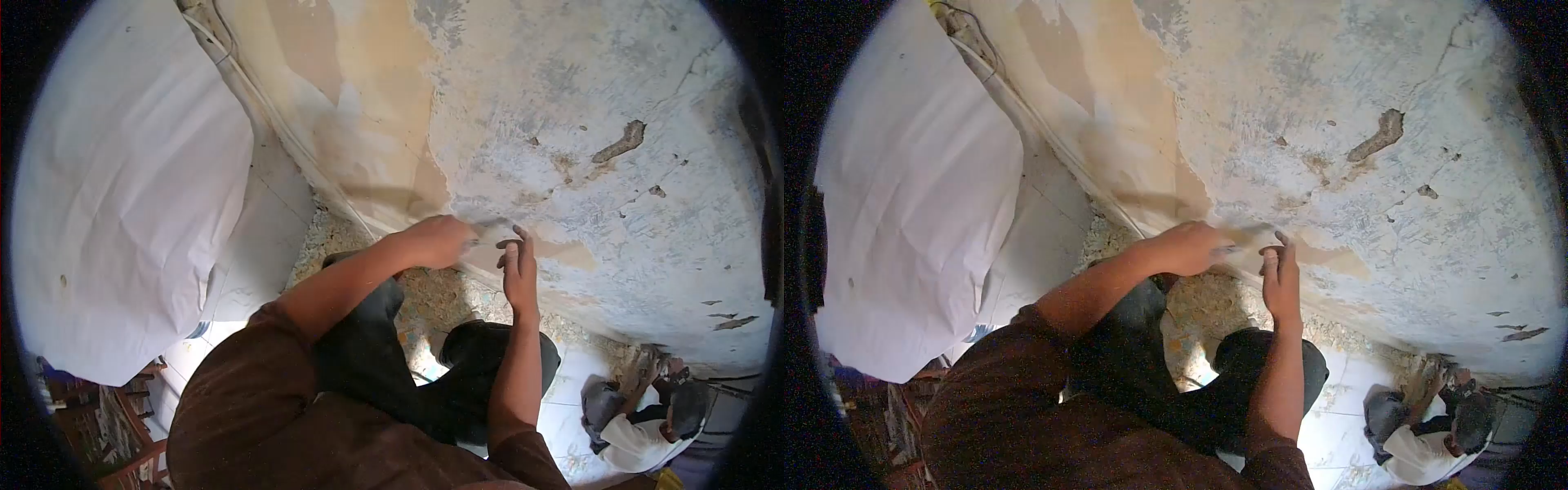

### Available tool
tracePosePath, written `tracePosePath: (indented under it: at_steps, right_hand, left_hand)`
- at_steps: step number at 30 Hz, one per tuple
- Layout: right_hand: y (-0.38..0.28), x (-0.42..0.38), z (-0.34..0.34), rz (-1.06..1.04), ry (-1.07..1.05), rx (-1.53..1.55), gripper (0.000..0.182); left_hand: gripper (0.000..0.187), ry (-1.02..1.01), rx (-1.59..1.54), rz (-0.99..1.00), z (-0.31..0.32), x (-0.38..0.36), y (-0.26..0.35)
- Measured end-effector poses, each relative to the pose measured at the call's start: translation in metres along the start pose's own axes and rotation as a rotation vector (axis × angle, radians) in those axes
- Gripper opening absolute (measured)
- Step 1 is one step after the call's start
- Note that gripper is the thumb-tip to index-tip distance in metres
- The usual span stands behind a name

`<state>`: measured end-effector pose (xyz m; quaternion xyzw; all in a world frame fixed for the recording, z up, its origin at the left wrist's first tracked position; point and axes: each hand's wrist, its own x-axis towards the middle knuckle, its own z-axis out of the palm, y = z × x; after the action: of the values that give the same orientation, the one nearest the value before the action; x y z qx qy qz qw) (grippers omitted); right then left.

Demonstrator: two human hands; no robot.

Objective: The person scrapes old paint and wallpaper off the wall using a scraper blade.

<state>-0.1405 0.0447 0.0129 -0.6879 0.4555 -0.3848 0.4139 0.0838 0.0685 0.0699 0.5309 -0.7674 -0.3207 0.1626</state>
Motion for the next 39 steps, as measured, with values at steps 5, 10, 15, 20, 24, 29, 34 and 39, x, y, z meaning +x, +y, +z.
tracePosePath:
  at_steps: [5, 10, 15, 20, 24, 29, 34, 39]
  right_hand:
    - [-0.001, 0.001, -0.013, 0.028, 0.003, -0.035, 0.041]
    - [-0.026, -0.014, 0.018, 0.031, -0.255, 0.417, 0.05]
    - [-0.005, -0.039, 0.032, 0.196, -0.259, 0.512, 0.06]
    - [-0.016, -0.039, -0.009, 0.166, -0.106, 0.475, 0.045]
    - [-0.037, -0.003, -0.011, -0.164, -0.026, -0.044, 0.031]
    - [-0.071, 0.044, 0.022, -0.336, 0.062, -0.158, 0.023]
    - [-0.045, 0.059, 0.067, -0.35, 0.064, -0.251, 0.019]
    - [-0.031, 0.06, 0.07, -0.372, 0.085, -0.291, 0.015]
  left_hand:
    - [0.032, 0.667, -0.463, -0.112, -0.031, -0.063, 0.012]
    - [0.037, 0.917, -0.419, -0.276, 0.027, -0.062, 0.035]
    - [0.063, 0.546, 0.016, -0.172, 0.101, -0.035, 0.074]
    - [0.079, 0.449, 0.044, 0.105, 0.108, -0.025, 0.072]
    - [0.092, 0.568, -0.109, 0.082, 0.112, -0.001, 0.07]
    - [0.095, 0.815, -0.223, 0.082, 0.091, 0.035, 0.037]
    - [0.092, 0.838, -0.094, 0.076, 0.092, 0.038, -0.013]
    - [0.083, 0.938, -0.334, 0.171, 0.1, 0.032, -0.018]
